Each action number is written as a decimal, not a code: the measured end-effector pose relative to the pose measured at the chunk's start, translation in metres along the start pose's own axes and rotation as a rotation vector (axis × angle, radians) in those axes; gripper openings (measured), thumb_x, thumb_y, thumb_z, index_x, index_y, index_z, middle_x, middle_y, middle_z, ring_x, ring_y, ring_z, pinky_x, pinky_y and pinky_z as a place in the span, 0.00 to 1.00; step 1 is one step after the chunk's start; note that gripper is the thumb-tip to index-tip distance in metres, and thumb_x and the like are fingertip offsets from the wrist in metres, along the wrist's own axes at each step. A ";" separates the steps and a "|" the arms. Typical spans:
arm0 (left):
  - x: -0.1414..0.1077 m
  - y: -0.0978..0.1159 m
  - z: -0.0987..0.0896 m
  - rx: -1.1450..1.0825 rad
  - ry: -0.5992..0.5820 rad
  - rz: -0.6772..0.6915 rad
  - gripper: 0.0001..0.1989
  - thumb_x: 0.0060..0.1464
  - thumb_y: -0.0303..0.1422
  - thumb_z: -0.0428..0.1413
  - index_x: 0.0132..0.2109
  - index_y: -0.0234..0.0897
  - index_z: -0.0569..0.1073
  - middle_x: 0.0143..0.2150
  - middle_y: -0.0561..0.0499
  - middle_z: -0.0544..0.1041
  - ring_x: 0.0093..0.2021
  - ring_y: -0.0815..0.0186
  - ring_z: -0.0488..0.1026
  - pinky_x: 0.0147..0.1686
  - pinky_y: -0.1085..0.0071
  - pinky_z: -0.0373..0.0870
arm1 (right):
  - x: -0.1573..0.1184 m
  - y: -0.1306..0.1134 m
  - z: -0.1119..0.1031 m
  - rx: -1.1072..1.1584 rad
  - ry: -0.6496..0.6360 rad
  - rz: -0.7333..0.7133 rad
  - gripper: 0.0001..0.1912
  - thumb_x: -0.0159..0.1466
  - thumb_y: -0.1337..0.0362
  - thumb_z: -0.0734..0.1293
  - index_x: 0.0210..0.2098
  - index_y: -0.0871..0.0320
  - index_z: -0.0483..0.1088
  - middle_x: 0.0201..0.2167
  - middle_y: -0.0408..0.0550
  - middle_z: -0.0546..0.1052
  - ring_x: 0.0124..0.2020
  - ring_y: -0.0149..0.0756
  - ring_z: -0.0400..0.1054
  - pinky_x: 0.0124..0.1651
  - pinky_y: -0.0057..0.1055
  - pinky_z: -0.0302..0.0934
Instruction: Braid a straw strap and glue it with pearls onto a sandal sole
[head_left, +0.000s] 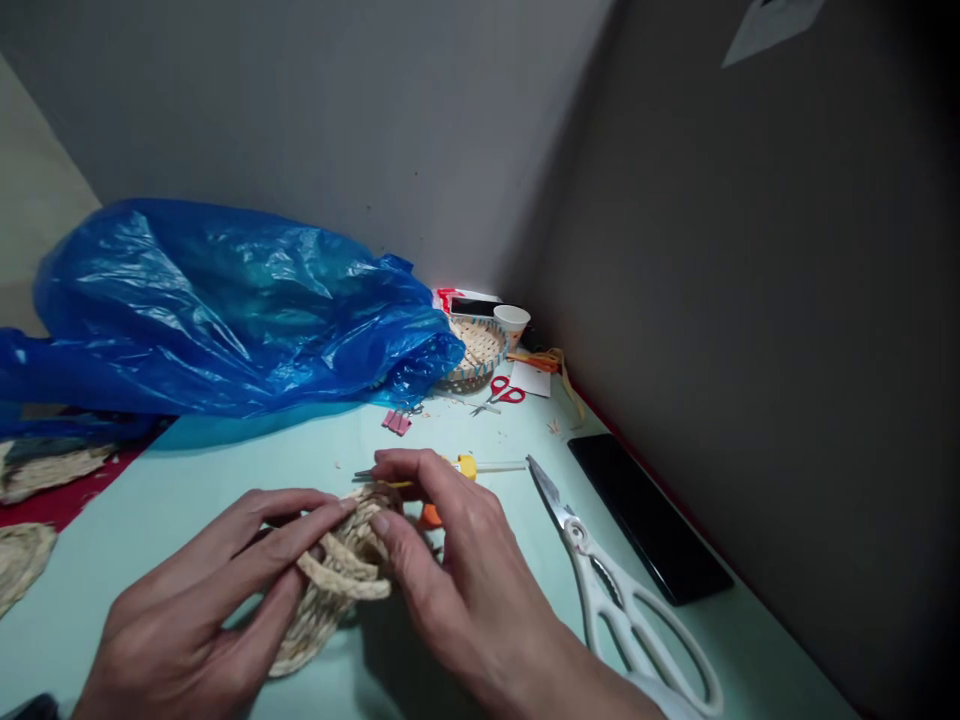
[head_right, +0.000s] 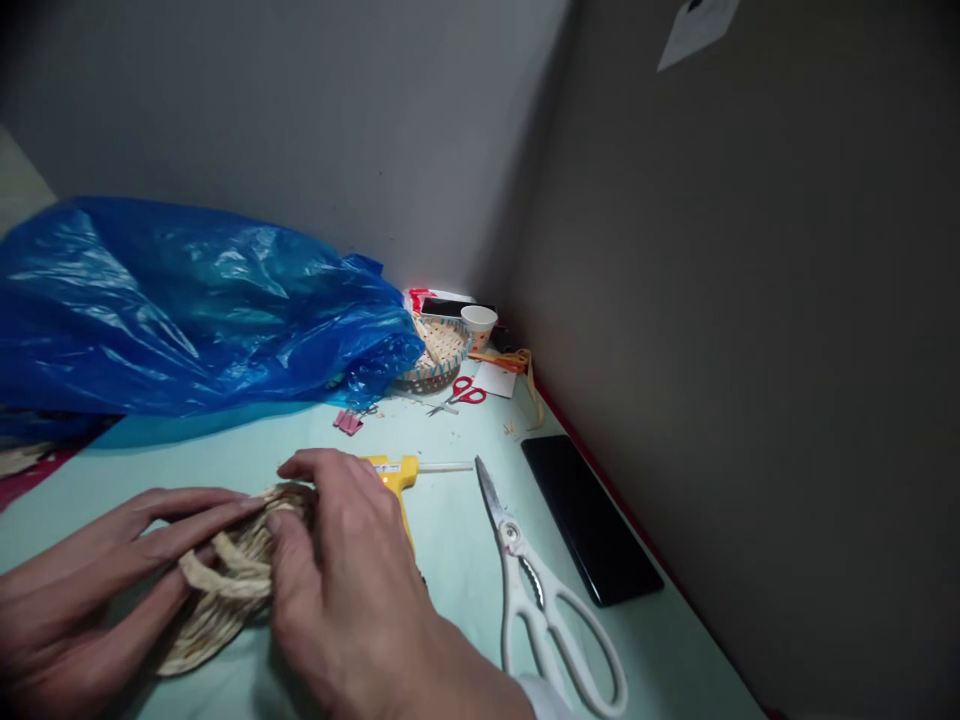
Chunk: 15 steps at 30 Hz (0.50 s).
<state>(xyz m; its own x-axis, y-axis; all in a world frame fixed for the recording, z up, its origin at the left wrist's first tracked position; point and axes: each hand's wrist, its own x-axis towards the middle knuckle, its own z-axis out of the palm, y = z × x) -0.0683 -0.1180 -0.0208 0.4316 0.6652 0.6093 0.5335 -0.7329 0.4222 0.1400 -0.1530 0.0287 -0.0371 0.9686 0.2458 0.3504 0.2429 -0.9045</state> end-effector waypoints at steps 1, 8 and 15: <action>0.002 -0.002 0.001 0.012 0.011 0.006 0.21 0.67 0.29 0.49 0.60 0.58 0.71 0.53 0.58 0.73 0.49 0.71 0.76 0.50 0.79 0.69 | -0.001 -0.001 0.000 -0.053 0.008 -0.046 0.11 0.70 0.65 0.62 0.50 0.57 0.70 0.49 0.51 0.77 0.52 0.43 0.70 0.54 0.43 0.65; 0.012 -0.011 0.001 0.065 0.010 -0.004 0.12 0.64 0.31 0.53 0.50 0.48 0.76 0.44 0.55 0.78 0.42 0.72 0.80 0.44 0.82 0.73 | -0.003 0.000 0.007 -0.567 -0.159 -0.126 0.11 0.68 0.64 0.62 0.41 0.62 0.75 0.39 0.58 0.74 0.39 0.49 0.69 0.40 0.47 0.68; 0.008 -0.012 -0.002 0.108 -0.034 -0.074 0.08 0.64 0.33 0.50 0.45 0.46 0.74 0.44 0.53 0.78 0.41 0.68 0.81 0.42 0.77 0.75 | -0.009 0.015 0.023 -0.692 -0.006 -0.368 0.05 0.66 0.68 0.65 0.35 0.60 0.73 0.29 0.49 0.73 0.29 0.40 0.69 0.30 0.35 0.65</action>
<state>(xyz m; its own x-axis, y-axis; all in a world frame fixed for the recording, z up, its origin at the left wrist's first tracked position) -0.0723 -0.1042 -0.0197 0.4119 0.7226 0.5552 0.6391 -0.6633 0.3892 0.1241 -0.1570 0.0051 -0.2679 0.8331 0.4839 0.8184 0.4619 -0.3420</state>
